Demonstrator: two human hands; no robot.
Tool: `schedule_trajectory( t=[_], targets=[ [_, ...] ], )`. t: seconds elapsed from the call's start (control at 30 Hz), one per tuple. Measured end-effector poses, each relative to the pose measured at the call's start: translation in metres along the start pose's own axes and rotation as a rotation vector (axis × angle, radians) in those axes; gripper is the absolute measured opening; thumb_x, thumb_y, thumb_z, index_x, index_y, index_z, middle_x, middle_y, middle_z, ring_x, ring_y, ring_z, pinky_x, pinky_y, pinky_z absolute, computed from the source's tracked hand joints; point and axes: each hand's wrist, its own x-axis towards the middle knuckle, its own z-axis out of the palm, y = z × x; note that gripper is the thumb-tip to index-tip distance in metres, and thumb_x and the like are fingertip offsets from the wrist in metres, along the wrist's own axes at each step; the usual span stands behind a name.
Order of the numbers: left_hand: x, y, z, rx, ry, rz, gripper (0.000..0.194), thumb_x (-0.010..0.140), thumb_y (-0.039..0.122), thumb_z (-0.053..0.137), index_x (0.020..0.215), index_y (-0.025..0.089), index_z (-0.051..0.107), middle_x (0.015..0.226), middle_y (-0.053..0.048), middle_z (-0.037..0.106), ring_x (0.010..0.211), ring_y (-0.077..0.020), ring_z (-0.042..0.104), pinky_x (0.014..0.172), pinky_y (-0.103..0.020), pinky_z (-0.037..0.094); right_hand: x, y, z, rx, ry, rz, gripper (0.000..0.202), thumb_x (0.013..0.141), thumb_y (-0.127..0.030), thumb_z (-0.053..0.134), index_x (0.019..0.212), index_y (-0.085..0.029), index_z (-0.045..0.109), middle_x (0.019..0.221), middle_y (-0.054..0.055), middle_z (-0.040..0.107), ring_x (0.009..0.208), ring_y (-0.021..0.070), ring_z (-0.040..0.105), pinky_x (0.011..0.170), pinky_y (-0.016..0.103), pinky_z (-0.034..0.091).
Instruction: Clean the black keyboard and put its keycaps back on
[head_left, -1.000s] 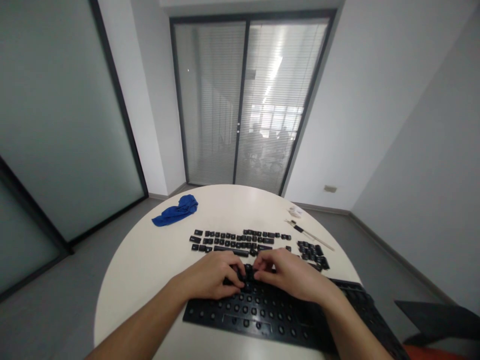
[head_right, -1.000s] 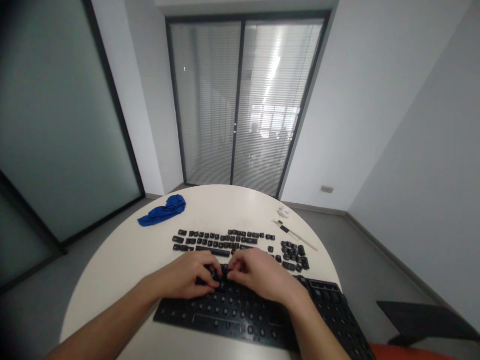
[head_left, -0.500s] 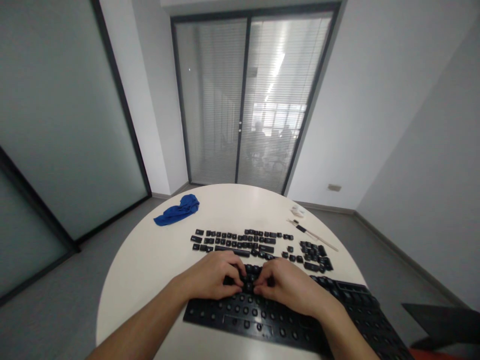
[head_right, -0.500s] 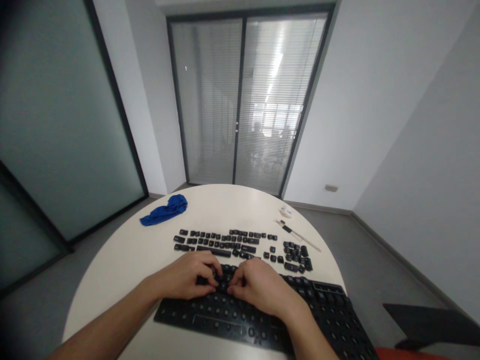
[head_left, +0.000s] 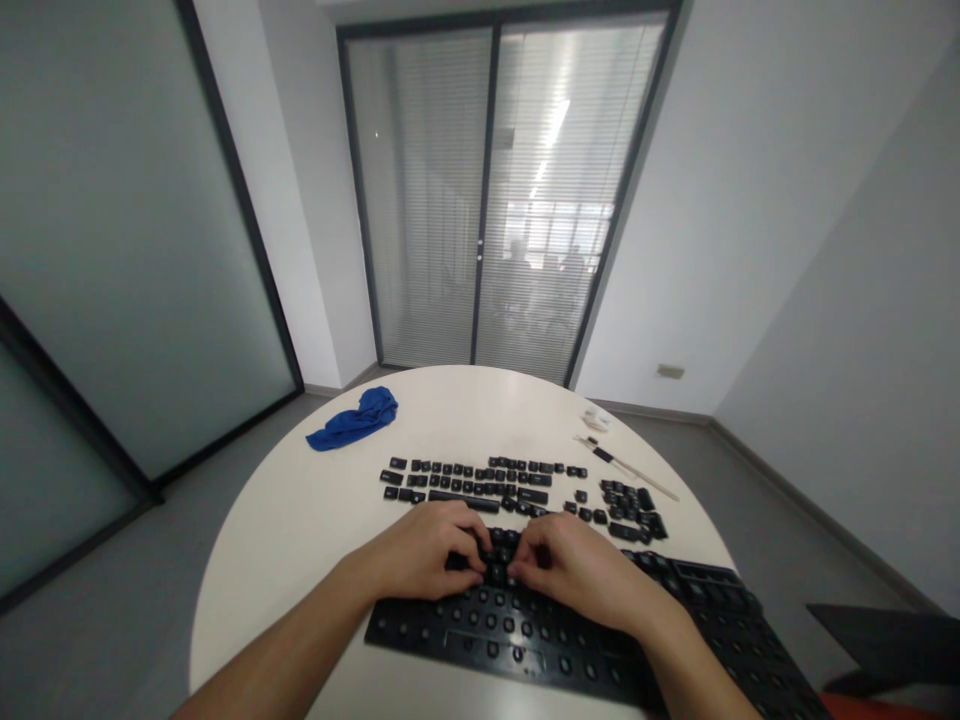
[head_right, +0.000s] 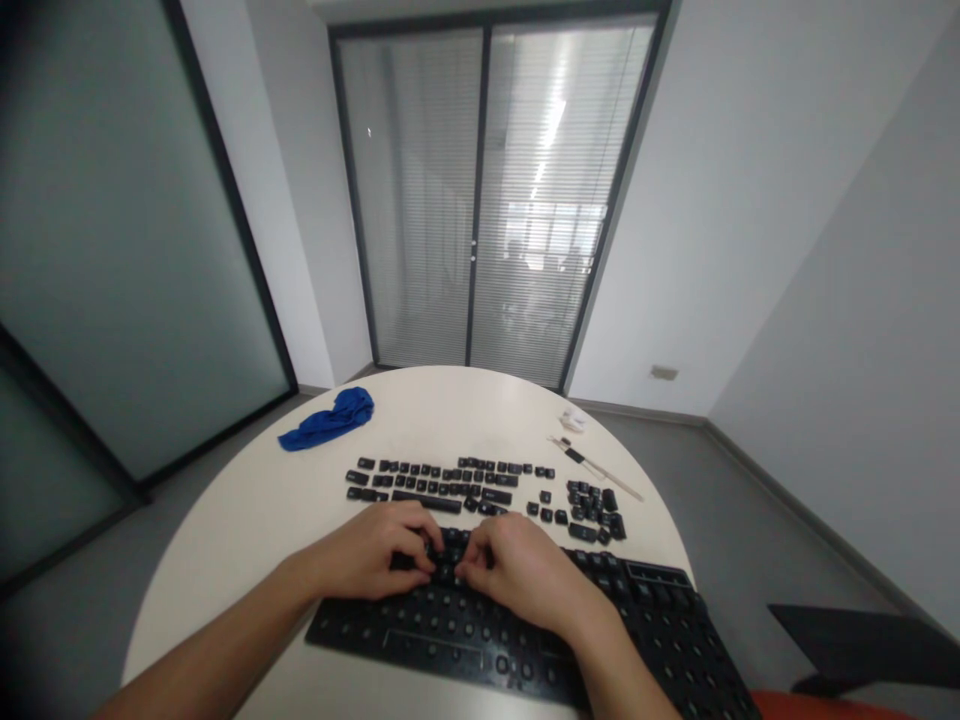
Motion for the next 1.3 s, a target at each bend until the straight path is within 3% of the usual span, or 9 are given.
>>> schedule_trajectory(
  t=[0.5,0.87,1.13,1.3],
  targets=[
    [-0.001,0.0,0.0,-0.001,-0.002,-0.004,0.008,0.077,0.015,0.076,0.081,0.022,0.074,0.104,0.001,0.072,0.09,-0.0172,0.065,0.083,-0.031,0.049,0.002,0.008,0.002,0.113,-0.076,0.006,0.016,0.087,-0.032,0.065,0.081,-0.021,0.076,0.07,-0.001,0.07,0.064,0.0131,0.059,0.059,0.023,0.037],
    [0.0,0.0,-0.001,-0.005,-0.011,-0.018,0.007,0.079,0.017,0.074,0.083,0.022,0.074,0.104,0.001,0.072,0.091,-0.0168,0.065,0.084,-0.031,0.049,0.004,0.011,0.006,0.083,-0.045,0.051,0.008,0.083,-0.026,0.068,0.078,-0.021,0.073,0.068,-0.003,0.068,0.061,0.0118,0.057,0.057,0.022,0.035],
    [0.001,0.004,-0.001,0.038,-0.043,0.015,0.025,0.082,0.022,0.073,0.107,0.028,0.074,0.107,-0.001,0.07,0.097,-0.02,0.061,0.086,-0.034,0.049,0.007,0.014,0.009,0.122,-0.017,0.08,0.005,0.078,-0.022,0.07,0.083,-0.021,0.071,0.068,-0.003,0.068,0.062,0.0124,0.059,0.057,0.022,0.036],
    [0.001,0.003,0.003,0.065,-0.058,0.024,0.025,0.084,0.025,0.073,0.109,0.03,0.073,0.109,-0.002,0.068,0.098,-0.0205,0.06,0.087,-0.035,0.048,0.01,0.019,0.013,0.156,-0.023,0.118,0.007,0.077,-0.022,0.07,0.084,-0.02,0.07,0.069,-0.003,0.067,0.062,0.0123,0.058,0.057,0.021,0.037]
  ],
)
